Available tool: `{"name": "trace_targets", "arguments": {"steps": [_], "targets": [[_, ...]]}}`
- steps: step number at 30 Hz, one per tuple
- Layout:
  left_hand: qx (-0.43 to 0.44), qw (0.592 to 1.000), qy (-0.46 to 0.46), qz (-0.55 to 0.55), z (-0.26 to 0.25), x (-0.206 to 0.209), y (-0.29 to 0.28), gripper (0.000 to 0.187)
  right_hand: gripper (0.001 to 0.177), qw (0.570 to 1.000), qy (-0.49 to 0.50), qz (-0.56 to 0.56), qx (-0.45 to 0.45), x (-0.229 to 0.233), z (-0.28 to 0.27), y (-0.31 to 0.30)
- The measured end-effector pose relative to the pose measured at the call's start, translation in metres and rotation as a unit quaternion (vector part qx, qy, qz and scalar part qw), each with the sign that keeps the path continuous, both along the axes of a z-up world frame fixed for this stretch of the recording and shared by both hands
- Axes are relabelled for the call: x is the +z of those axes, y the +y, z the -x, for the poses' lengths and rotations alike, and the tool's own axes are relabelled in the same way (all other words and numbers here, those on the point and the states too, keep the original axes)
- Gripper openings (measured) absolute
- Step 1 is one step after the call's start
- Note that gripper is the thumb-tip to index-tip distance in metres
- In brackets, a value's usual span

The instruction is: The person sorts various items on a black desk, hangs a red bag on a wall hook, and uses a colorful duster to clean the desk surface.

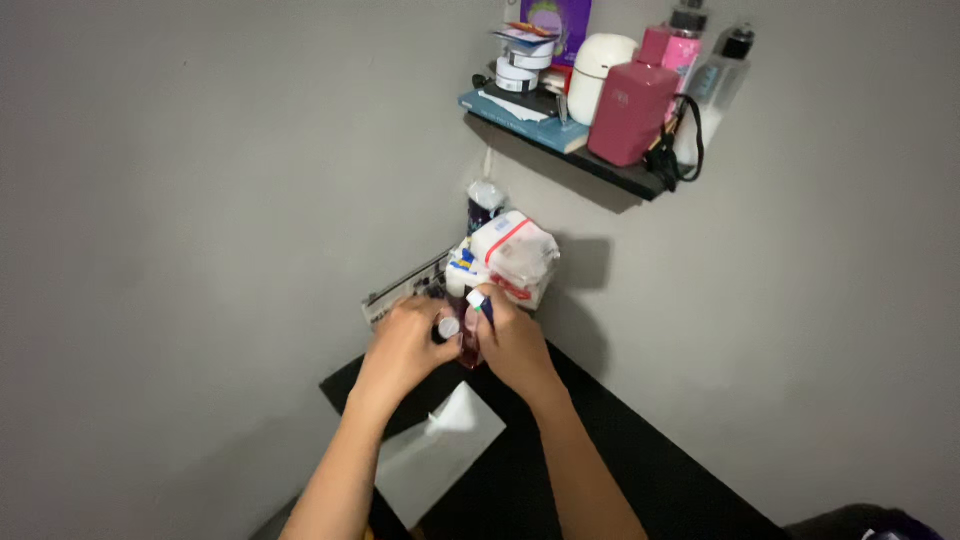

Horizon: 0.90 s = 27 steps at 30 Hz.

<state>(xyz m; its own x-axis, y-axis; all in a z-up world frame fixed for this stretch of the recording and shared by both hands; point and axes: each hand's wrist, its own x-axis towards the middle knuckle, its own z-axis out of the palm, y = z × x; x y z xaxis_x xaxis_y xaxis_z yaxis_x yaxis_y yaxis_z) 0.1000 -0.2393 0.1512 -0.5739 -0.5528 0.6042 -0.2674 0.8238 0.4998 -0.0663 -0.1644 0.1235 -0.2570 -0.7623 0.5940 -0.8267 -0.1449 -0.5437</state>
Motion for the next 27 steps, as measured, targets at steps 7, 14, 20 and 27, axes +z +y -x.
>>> {"name": "trace_targets", "arguments": {"steps": [7,14,20,27], "targets": [[-0.014,0.998,-0.019,-0.061,-0.009,-0.014,-0.061,0.039,0.043,0.99,0.007,-0.131,-0.056,0.051,-0.004,-0.039],[-0.027,0.999,0.004,-0.046,0.008,-0.014,-0.096,0.029,0.044,0.978,0.056,-0.037,-0.196,0.106,0.039,-0.096],[-0.072,0.996,0.008,-0.048,0.024,-0.024,-0.128,0.027,0.05,0.927,0.196,0.152,-0.28,0.154,0.095,-0.163],[-0.095,0.994,0.034,-0.05,0.039,-0.032,-0.166,0.024,0.046,0.867,0.304,0.089,-0.384,0.175,0.164,-0.257]]}}
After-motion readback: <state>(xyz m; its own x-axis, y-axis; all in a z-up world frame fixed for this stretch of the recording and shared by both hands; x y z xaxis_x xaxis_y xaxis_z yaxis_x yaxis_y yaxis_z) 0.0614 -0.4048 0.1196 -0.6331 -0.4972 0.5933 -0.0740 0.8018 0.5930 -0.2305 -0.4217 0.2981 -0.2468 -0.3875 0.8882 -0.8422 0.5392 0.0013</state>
